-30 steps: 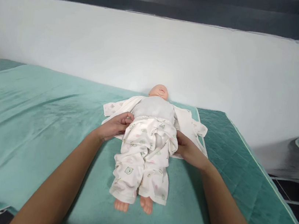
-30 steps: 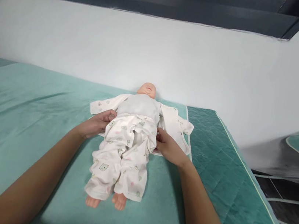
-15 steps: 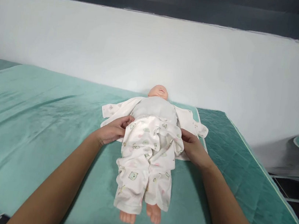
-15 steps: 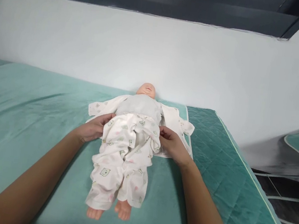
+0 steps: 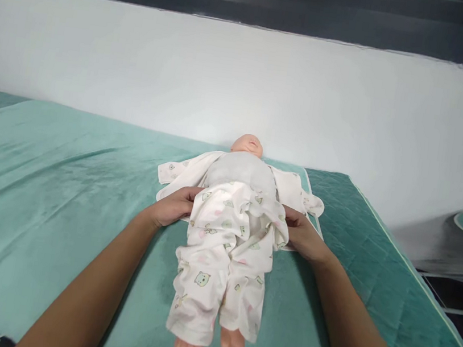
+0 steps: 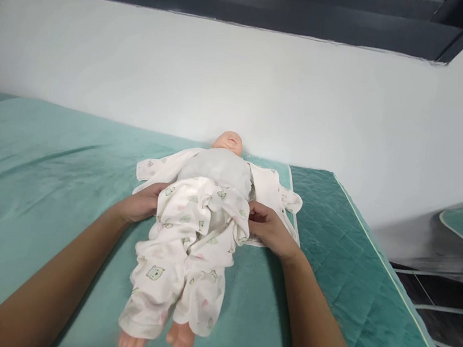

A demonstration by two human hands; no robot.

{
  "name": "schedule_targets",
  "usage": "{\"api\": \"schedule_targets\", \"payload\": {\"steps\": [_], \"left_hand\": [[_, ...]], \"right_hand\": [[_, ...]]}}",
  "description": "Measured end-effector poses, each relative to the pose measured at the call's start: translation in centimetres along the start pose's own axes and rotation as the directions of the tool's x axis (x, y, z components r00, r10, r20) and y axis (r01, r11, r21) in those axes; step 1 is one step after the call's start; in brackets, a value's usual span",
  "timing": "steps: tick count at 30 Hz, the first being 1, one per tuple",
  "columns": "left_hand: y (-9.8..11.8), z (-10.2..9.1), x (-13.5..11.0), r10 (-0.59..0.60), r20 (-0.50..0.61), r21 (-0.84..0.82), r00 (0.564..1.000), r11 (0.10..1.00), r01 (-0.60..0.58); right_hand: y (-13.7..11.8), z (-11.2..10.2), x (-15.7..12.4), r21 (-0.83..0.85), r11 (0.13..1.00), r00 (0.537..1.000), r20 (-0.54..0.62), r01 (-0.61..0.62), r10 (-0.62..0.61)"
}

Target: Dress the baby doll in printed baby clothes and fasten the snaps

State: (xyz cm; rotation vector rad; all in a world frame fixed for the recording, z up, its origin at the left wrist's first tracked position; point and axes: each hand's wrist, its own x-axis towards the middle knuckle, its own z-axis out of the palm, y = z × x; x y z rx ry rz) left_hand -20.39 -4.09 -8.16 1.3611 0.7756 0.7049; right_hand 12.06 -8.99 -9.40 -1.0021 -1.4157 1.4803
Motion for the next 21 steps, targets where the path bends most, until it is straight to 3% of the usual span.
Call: {"api": "schedule_targets", "payload": {"steps": [8,13,21], "left_hand": [[0.3,0.7,-0.1,0.032,-0.135,0.015,0.990,0.999,-0.030],[0.5,1.6,0.2,0.030,-0.170,-0.030,0.985,0.999,-0.035],[0.6,2.5,0.4,0.037,-0.130,-0.089,0.991,0.995,-0.049]], "right_hand": [[0.3,0.1,0.4,0.078,0.985,0.980,-0.134,0.157,-0.145],[0.6,0.1,0.7,0.046,0.986,0.973,-0.175,0.159,-0.148],[0.5,0.1,0.6,-0.085,0.995,0.993,-0.102,0.054,-0.062]]}}
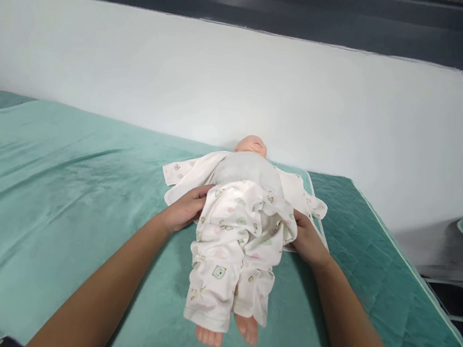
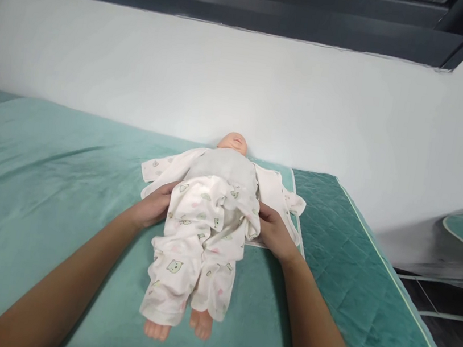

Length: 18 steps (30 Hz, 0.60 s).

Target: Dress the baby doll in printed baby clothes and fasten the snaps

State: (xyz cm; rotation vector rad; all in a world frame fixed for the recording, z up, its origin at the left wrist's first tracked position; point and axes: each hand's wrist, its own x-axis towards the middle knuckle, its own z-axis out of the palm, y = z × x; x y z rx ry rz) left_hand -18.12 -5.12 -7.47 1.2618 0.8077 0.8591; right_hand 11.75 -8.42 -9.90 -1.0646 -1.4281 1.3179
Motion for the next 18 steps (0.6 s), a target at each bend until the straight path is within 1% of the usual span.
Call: {"api": "schedule_targets", "payload": {"steps": [3,6,8,11,13,16,18], "left_hand": [[0.0,0.1,0.0,-0.002,-0.015,0.058,1.000,0.998,0.003],[0.3,0.2,-0.2,-0.031,-0.020,0.121,0.999,0.992,0.033],[0.5,0.1,-0.3,-0.048,-0.033,0.158,0.998,0.986,0.052],[0.6,0.0,-0.3,-0.032,-0.069,0.195,0.997,0.980,0.045],[0.6,-0.1,0.0,-0.013,-0.131,0.183,0.991,0.982,0.037],[0.2,-0.2,0.6,0.005,-0.288,0.140,0.958,0.989,0.037],[-0.2,-0.2,1.0,0.022,-0.345,0.157,0.938,0.987,0.035]], "right_hand": [[-0.5,0.2,0.0,-0.072,0.997,1.000,0.006,-0.001,0.001],[-0.6,0.3,0.1,-0.088,0.996,1.000,-0.014,0.004,-0.005],[-0.4,0.0,0.1,-0.088,0.996,0.999,-0.049,-0.009,0.005],[0.5,-0.7,0.4,-0.109,0.993,0.989,-0.148,-0.046,0.029],[1.2,-0.9,0.6,-0.114,0.991,0.972,-0.229,-0.076,0.048],[1.6,-0.8,0.9,-0.098,0.987,0.940,-0.331,-0.126,0.087],[1.4,-0.4,1.0,-0.108,0.986,0.937,-0.339,-0.124,0.081]]}}
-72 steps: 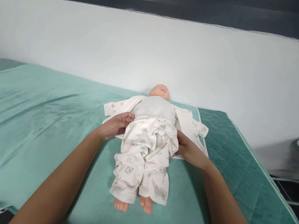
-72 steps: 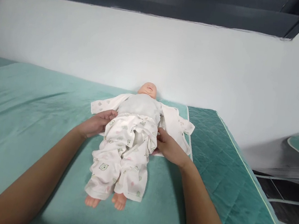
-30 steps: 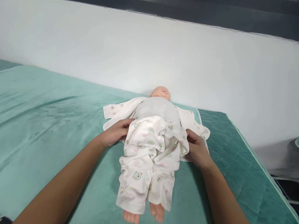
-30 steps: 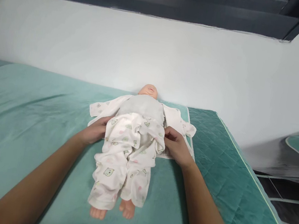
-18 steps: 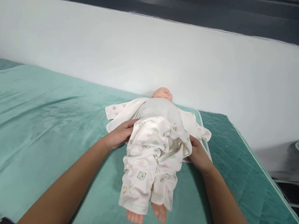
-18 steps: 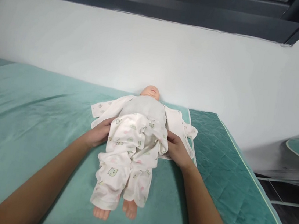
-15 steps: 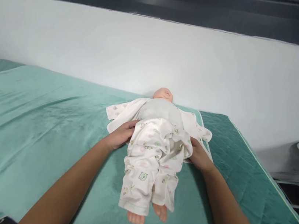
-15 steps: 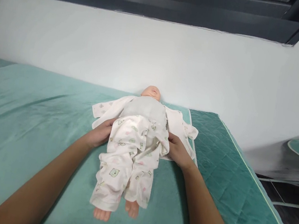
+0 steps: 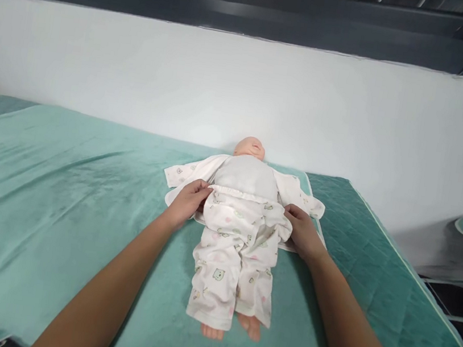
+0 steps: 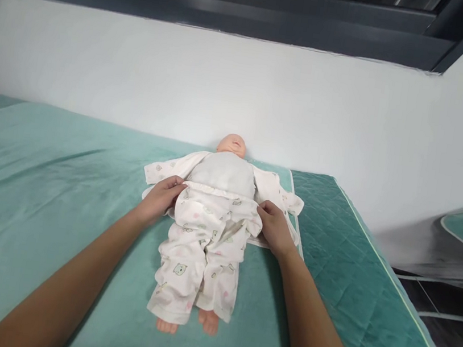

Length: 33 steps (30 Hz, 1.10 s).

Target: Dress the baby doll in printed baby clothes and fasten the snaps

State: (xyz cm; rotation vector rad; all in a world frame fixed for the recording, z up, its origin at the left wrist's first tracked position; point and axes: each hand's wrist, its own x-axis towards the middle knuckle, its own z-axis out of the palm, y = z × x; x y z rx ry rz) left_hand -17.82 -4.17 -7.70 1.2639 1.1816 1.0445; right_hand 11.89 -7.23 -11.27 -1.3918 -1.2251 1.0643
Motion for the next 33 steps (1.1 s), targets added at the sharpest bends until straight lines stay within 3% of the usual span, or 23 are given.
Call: {"api": "schedule_targets", "payload": {"steps": [6,12,15,18,21,25,30,33], "left_hand": [[-0.3,-0.2,0.3,0.249,-0.016,0.036,0.968,0.968,-0.248],[0.8,0.0,-0.6,0.486,-0.009,0.182,0.874,0.860,-0.477],[1.1,0.4,-0.8,0.583,0.080,0.355,0.808,0.741,-0.570],[1.4,0.4,-0.9,0.595,0.205,0.429,0.777,0.659,-0.618],[1.6,0.1,-0.7,0.534,0.283,0.421,0.797,0.677,-0.604],[2.1,0.1,0.2,0.443,0.311,0.345,0.841,0.772,-0.534],[3.0,0.5,3.0,0.369,0.185,0.396,0.911,0.820,-0.413],[2.8,0.7,4.9,0.296,0.127,0.301,0.947,0.898,-0.321]], "right_hand": [[-1.6,0.5,-0.9,0.010,0.970,0.967,0.079,0.242,-0.242],[-2.0,0.5,-0.9,0.004,0.961,0.957,0.093,0.275,-0.275],[-2.2,0.6,-0.6,0.016,0.943,0.926,0.188,0.331,-0.328],[-2.8,0.6,-0.4,-0.064,0.881,0.863,0.244,0.469,-0.442],[-3.4,0.7,-0.3,-0.133,0.825,0.820,0.272,0.550,-0.503],[-3.5,1.2,-0.1,-0.125,0.826,0.812,0.313,0.550,-0.493],[-3.8,2.2,1.7,-0.316,0.846,0.902,0.195,0.430,-0.386],[-4.0,2.6,3.5,-0.347,0.872,0.938,0.090,0.345,-0.335]]}}
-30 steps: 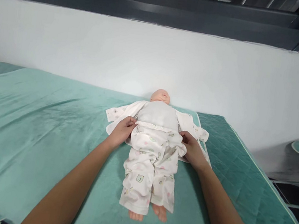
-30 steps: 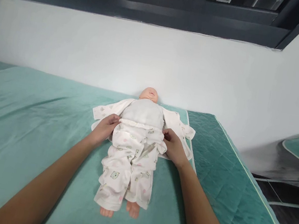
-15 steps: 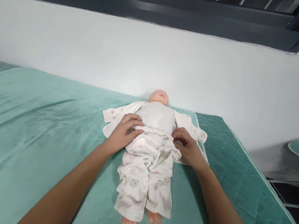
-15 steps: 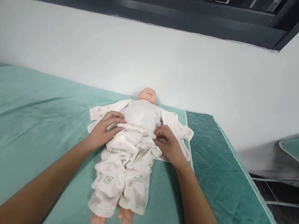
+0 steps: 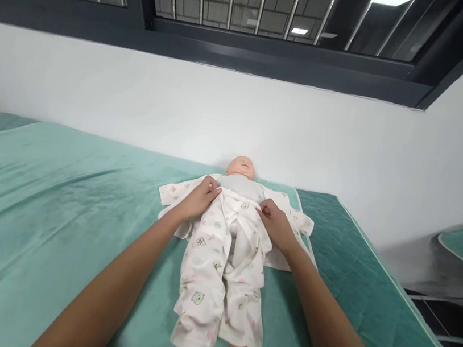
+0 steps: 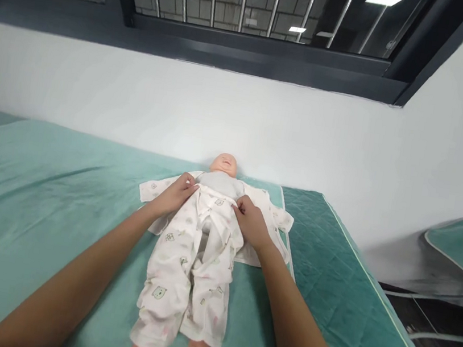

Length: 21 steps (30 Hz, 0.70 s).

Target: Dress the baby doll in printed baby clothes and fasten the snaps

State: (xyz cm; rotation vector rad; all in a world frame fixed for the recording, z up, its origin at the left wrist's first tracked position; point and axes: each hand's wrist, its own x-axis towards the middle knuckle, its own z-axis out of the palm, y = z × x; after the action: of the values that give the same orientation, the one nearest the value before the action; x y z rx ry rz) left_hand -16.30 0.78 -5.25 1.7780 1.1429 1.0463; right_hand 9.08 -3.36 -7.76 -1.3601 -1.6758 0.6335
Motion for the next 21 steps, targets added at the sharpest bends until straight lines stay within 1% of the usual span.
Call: {"api": "schedule_targets", "payload": {"steps": [1,3,5,7,9,10,11,13,15,16,18,21], "left_hand": [[-0.4,0.1,0.4,-0.053,0.000,-0.084,0.999,0.995,0.052],[-1.2,0.1,0.6,-0.159,0.021,-0.251,0.987,0.955,0.159],[-1.8,0.0,0.5,-0.223,0.045,-0.356,0.974,0.907,0.225],[-2.1,-0.3,0.2,-0.239,0.031,-0.404,0.971,0.885,0.231],[-2.3,-0.4,0.1,-0.236,-0.004,-0.434,0.972,0.876,0.210],[-2.3,-0.5,0.0,-0.237,-0.016,-0.443,0.971,0.873,0.205],[-2.3,-0.6,0.0,-0.243,-0.021,-0.440,0.970,0.873,0.209],[-2.4,-0.9,-0.1,-0.252,0.013,-0.381,0.968,0.893,0.238],[-2.4,-1.5,-0.3,-0.256,0.099,-0.281,0.962,0.920,0.273],[-2.4,-1.9,-0.4,-0.257,0.145,-0.234,0.955,0.929,0.286],[-2.3,-2.8,-0.8,-0.255,0.230,-0.181,0.939,0.937,0.299],[-1.9,-3.8,-1.2,-0.221,0.342,-0.175,0.913,0.940,0.293]], "right_hand": [[0.2,0.1,0.5,0.022,0.999,0.999,-0.023,-0.028,0.029],[0.6,0.3,0.9,0.090,0.992,0.994,-0.055,-0.092,0.097],[0.9,0.4,0.9,0.164,0.975,0.982,-0.092,-0.148,0.165],[1.1,0.3,0.5,0.201,0.965,0.963,-0.176,-0.169,0.205],[1.3,0.2,0.2,0.184,0.968,0.940,-0.264,-0.171,0.216],[1.3,0.1,0.2,0.168,0.970,0.936,-0.275,-0.178,0.219],[1.5,0.0,0.1,0.165,0.968,0.940,-0.253,-0.191,0.229],[1.7,-0.1,0.1,0.207,0.951,0.956,-0.131,-0.231,0.261],[2.0,-0.4,0.0,0.289,0.917,0.959,0.009,-0.274,0.284],[2.1,-0.5,-0.1,0.333,0.897,0.956,0.060,-0.291,0.288],[2.0,-0.7,-0.4,0.406,0.857,0.948,0.130,-0.319,0.291],[1.8,-1.0,-0.8,0.470,0.810,0.936,0.200,-0.351,0.290]]}}
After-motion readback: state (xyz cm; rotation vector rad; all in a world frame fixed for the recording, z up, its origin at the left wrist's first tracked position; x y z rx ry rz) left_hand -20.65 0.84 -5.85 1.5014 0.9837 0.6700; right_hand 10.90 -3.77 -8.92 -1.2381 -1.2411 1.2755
